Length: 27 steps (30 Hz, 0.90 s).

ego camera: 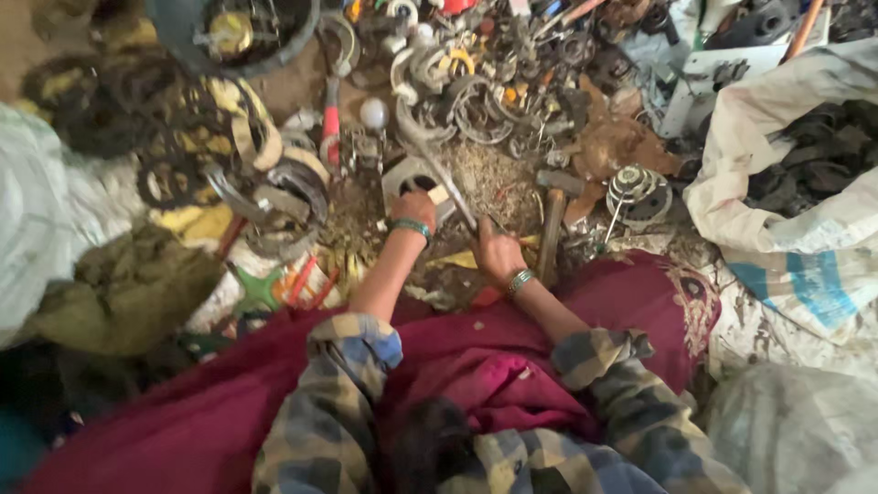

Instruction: The person sits on the floor and repeatedly strikes a curved metal piece with a hammer while holding it against a metal block. The person adjusts the piece and continues hammering to shape it.

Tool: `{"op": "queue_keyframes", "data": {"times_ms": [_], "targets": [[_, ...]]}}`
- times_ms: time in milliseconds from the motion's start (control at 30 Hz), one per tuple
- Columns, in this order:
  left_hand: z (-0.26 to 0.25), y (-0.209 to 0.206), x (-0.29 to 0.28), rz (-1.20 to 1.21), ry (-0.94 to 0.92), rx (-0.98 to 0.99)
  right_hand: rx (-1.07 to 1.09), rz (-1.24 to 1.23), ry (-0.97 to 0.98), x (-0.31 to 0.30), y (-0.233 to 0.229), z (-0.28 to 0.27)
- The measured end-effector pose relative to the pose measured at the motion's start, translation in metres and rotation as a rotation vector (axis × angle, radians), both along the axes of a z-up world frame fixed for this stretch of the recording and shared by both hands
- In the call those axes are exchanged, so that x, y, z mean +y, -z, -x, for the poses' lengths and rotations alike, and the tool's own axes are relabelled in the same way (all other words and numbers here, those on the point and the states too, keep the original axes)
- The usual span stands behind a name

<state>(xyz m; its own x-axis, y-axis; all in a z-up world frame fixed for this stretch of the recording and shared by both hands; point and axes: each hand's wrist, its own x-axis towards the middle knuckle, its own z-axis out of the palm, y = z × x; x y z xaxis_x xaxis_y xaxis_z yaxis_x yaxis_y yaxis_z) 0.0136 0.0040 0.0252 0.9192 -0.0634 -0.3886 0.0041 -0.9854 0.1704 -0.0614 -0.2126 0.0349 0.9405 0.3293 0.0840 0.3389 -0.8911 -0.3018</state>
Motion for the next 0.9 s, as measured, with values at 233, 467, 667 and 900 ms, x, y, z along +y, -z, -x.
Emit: {"op": "queue_keyframes", "data": {"times_ms": [233,467,667,900], "targets": [[0.005,0.039,-0.002,0.145,-0.141,-0.1,-0.054,-0.271,0.145,-0.018,0.019,0.005],[-0.006,0.044,-0.014,0.127,0.043,-0.265,0.032,-0.191,0.161,-0.009,-0.019,-0.001],[0.004,0.034,-0.012,0.072,-0.008,-0.155,-0.065,-0.561,0.253,-0.015,-0.026,0.004],[0.008,-0.016,-0.01,0.026,-0.003,-0.091,-0.02,-0.122,0.016,0.001,-0.013,0.002]]}}
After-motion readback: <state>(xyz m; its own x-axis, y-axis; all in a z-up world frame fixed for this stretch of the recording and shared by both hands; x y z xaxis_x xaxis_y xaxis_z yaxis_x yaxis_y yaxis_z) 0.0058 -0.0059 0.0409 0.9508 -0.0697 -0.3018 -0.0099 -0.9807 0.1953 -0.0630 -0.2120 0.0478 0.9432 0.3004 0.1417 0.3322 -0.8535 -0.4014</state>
